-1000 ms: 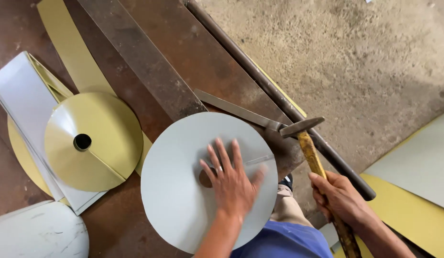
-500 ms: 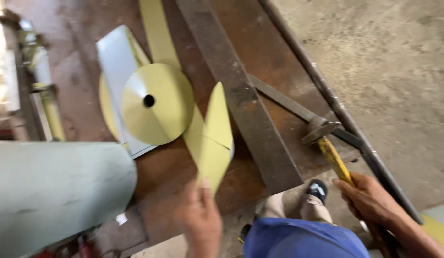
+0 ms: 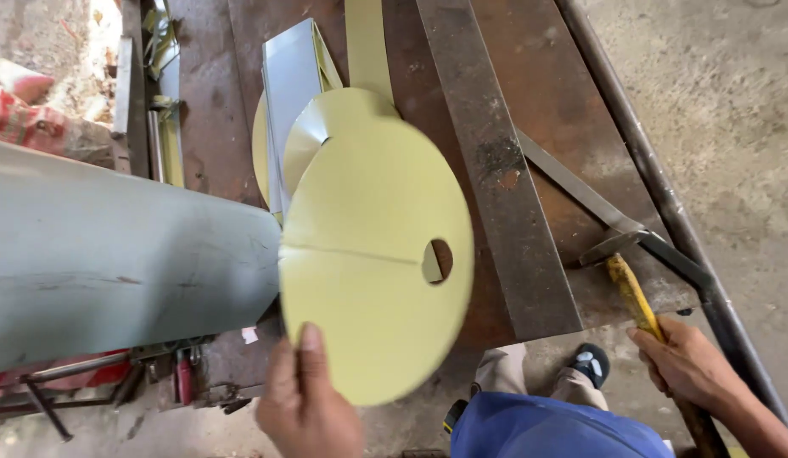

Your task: Shaping circular metal sheets into cones by overlapping edges and hammering them over a metal bar.

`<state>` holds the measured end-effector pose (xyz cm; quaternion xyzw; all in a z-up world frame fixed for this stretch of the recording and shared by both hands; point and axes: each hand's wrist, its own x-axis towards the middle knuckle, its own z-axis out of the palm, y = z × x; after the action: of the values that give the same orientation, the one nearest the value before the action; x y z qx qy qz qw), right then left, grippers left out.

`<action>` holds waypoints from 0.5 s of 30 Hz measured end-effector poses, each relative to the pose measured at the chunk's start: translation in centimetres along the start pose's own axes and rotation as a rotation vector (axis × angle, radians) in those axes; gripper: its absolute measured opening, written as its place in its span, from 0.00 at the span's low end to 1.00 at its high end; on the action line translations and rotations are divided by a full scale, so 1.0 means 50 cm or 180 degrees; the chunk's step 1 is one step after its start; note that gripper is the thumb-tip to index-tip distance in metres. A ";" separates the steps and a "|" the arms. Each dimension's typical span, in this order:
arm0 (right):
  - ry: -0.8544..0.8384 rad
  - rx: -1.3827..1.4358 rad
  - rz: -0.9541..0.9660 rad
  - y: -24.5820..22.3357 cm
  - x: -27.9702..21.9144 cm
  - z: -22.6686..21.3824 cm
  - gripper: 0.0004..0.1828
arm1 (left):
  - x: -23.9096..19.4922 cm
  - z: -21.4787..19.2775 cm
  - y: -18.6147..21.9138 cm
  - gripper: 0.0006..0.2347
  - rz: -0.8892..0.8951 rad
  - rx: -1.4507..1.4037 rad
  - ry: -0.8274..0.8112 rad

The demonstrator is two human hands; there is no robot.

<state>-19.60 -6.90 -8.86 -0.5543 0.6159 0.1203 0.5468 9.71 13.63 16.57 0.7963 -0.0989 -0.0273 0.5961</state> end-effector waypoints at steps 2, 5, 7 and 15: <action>0.0119 0.0204 -0.0320 0.038 0.008 0.015 0.17 | -0.029 0.038 -0.028 0.11 0.1089 0.0374 -0.0609; 0.0277 0.0877 -0.0704 0.012 -0.054 0.002 0.12 | -0.047 0.118 -0.110 0.11 0.2715 0.0783 -0.1596; 0.0317 0.1297 -0.0770 -0.016 -0.109 -0.021 0.11 | -0.052 0.158 -0.186 0.11 0.3213 0.0806 -0.1935; 0.1221 0.0439 -0.0781 0.009 -0.216 -0.023 0.16 | -0.074 0.167 -0.410 0.15 0.4075 0.1663 -0.3005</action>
<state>-22.88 -1.67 0.10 -0.5991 0.6433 -0.0969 0.4668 7.31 11.98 -5.66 0.6038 -0.7745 0.0096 0.1886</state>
